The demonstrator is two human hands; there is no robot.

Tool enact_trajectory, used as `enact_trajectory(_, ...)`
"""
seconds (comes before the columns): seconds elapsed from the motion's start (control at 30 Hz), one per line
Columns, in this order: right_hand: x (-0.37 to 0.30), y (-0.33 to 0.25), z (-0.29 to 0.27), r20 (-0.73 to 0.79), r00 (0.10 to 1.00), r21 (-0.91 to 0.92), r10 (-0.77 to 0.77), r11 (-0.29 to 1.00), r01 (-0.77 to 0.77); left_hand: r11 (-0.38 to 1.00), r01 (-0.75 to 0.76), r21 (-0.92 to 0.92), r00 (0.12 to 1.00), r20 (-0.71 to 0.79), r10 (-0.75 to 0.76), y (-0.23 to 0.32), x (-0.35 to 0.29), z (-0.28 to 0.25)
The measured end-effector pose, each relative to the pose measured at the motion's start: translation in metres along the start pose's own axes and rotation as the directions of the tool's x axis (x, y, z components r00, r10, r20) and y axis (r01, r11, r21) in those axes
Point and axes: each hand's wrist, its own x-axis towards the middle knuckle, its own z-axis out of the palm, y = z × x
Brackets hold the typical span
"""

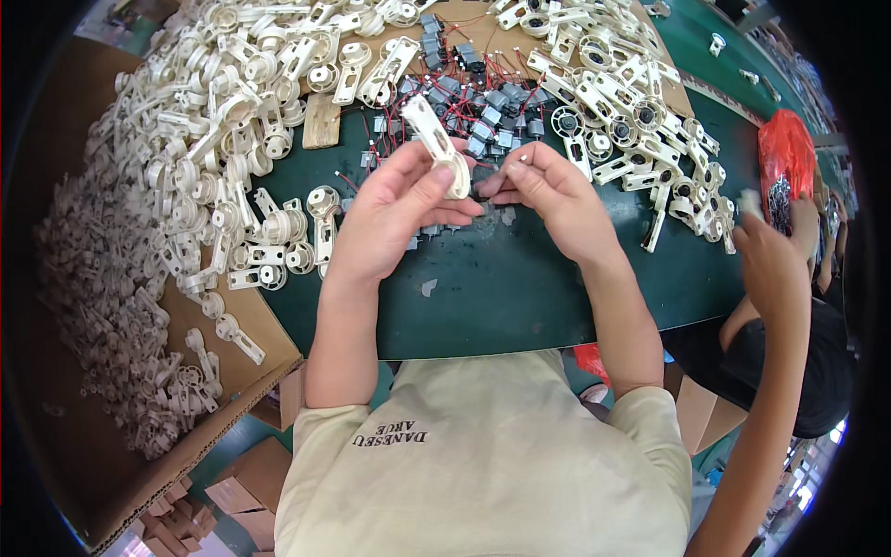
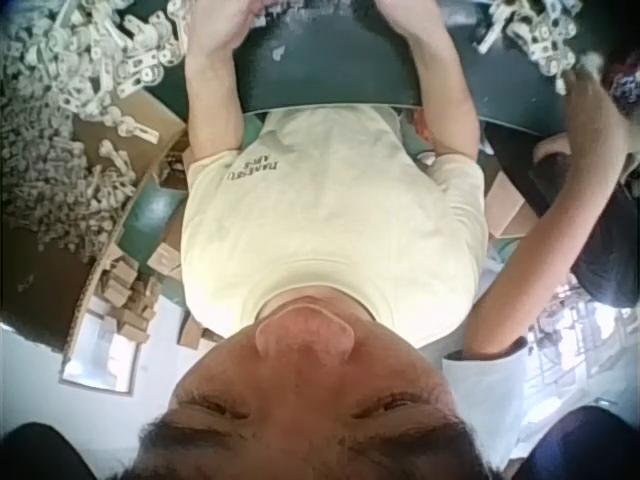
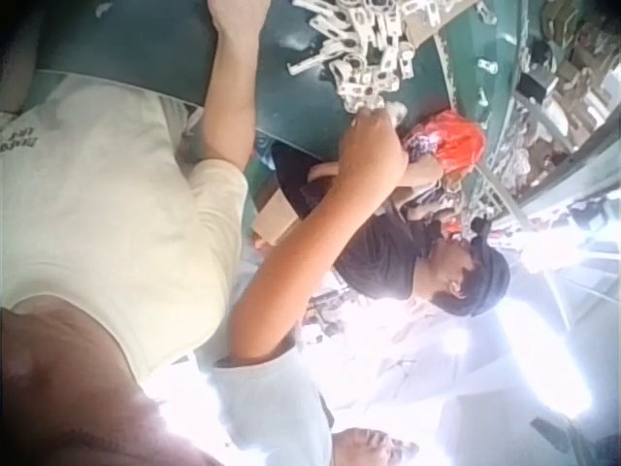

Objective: The person assembles small white plastic housings with metal parts and wires by hand on a factory workbench.

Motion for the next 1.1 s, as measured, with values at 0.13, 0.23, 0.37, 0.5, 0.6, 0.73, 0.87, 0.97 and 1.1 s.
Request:
enact_trajectory(0.13, -0.002, -0.007, -0.001, -0.059, 0.996, 0.235, 0.061, 0.971, -0.046, 1.000, 0.017, -0.005, 1.000, 0.000, -0.017, -0.003, 0.001, 0.002)
enact_trajectory(0.23, -0.002, -0.007, -0.001, -0.146, 0.978, -0.018, -0.149, 0.989, 0.148, 0.999, 0.020, -0.040, 0.999, -0.046, -0.022, -0.005, 0.004, 0.004)
enact_trajectory(0.37, -0.012, -0.018, 0.009, -0.155, 0.980, -0.103, -0.124, 0.989, 0.109, 0.994, -0.015, -0.109, 1.000, -0.009, 0.014, -0.010, 0.007, 0.001)
enact_trajectory(0.5, -0.018, -0.027, 0.022, -0.191, 0.978, -0.207, -0.086, 0.977, 0.045, 0.994, -0.080, -0.073, 0.997, -0.025, 0.079, -0.016, 0.008, 0.005)
enact_trajectory(0.6, -0.017, -0.024, 0.022, -0.112, 0.976, -0.386, -0.185, 0.913, 0.129, 0.993, -0.116, 0.008, 0.993, -0.009, 0.116, -0.016, 0.006, 0.005)
enact_trajectory(0.73, -0.014, -0.017, 0.024, -0.182, 0.914, -0.462, -0.363, 0.852, 0.247, 0.995, -0.085, 0.051, 0.996, 0.022, 0.084, -0.016, 0.007, 0.007)
enact_trajectory(0.87, -0.014, -0.017, 0.025, -0.216, 0.903, -0.463, -0.371, 0.853, 0.239, 0.996, -0.087, 0.000, 0.996, -0.005, 0.087, -0.015, 0.007, 0.015)
enact_trajectory(0.97, -0.014, -0.015, 0.028, -0.205, 0.896, -0.475, -0.394, 0.840, 0.261, 0.994, -0.106, 0.004, 0.994, -0.004, 0.106, -0.022, 0.007, 0.015)
enact_trajectory(1.1, -0.014, -0.020, 0.025, -0.187, 0.913, -0.471, -0.363, 0.849, 0.241, 0.983, -0.181, 0.033, 0.982, -0.040, 0.182, -0.021, 0.008, 0.011)
